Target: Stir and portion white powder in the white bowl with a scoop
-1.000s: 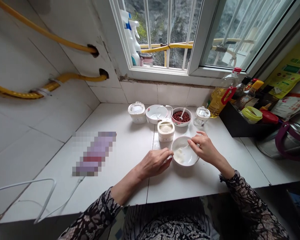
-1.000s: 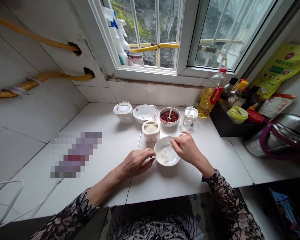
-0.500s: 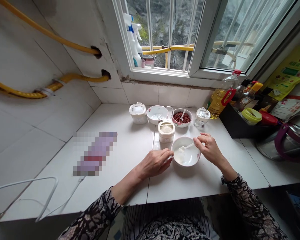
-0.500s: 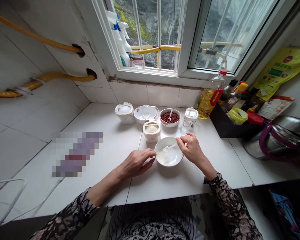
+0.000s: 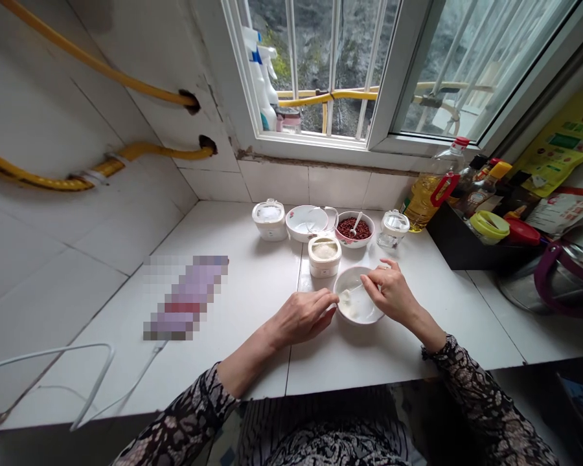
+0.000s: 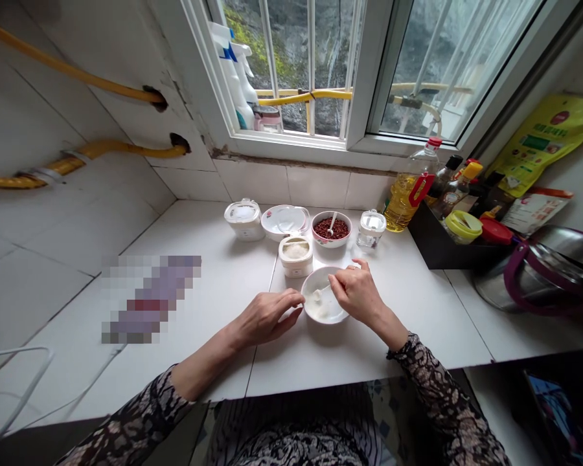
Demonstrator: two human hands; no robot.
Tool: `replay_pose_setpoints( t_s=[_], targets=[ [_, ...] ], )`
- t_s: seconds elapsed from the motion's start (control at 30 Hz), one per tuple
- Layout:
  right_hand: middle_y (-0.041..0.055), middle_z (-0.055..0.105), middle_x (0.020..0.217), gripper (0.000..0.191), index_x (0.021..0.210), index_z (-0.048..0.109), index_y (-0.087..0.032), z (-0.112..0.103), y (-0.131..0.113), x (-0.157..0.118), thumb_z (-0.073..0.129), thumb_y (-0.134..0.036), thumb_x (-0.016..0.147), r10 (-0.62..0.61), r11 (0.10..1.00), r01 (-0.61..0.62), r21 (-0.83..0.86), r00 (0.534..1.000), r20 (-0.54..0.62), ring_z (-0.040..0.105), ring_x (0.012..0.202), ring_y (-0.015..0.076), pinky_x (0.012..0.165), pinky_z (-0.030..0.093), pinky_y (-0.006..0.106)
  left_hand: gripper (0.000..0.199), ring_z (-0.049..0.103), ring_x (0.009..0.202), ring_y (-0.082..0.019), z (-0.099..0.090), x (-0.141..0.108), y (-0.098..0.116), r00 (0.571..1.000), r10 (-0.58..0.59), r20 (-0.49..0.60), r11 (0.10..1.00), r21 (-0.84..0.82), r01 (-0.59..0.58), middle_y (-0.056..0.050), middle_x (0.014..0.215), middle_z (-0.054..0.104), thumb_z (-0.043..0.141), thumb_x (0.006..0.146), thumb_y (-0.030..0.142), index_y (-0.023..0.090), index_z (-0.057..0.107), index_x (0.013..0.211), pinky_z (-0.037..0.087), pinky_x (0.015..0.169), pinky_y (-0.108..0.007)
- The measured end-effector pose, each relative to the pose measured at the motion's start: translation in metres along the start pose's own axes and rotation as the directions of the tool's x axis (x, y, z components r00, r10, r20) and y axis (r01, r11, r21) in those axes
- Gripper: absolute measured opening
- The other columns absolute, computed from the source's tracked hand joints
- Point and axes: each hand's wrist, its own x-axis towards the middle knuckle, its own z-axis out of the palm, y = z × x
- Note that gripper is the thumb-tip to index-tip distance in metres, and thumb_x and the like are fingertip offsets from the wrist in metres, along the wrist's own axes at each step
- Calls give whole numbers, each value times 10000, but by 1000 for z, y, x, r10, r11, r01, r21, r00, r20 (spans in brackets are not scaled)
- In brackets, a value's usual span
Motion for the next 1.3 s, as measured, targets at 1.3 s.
replay_pose_setpoints(
  t_s=[1.3],
  targets=[
    [-27,561,567,374,620,495,-209,-8,-5,61,455,-296,981,-92,994,62,-88,916,-390,525,590,139,1040,357,430,176,564,569,-123,-1,4,3,999,41,-31,997,65,-39,-7,752,589,282,1023,193,169,455,998,431,472,-228]
  ],
)
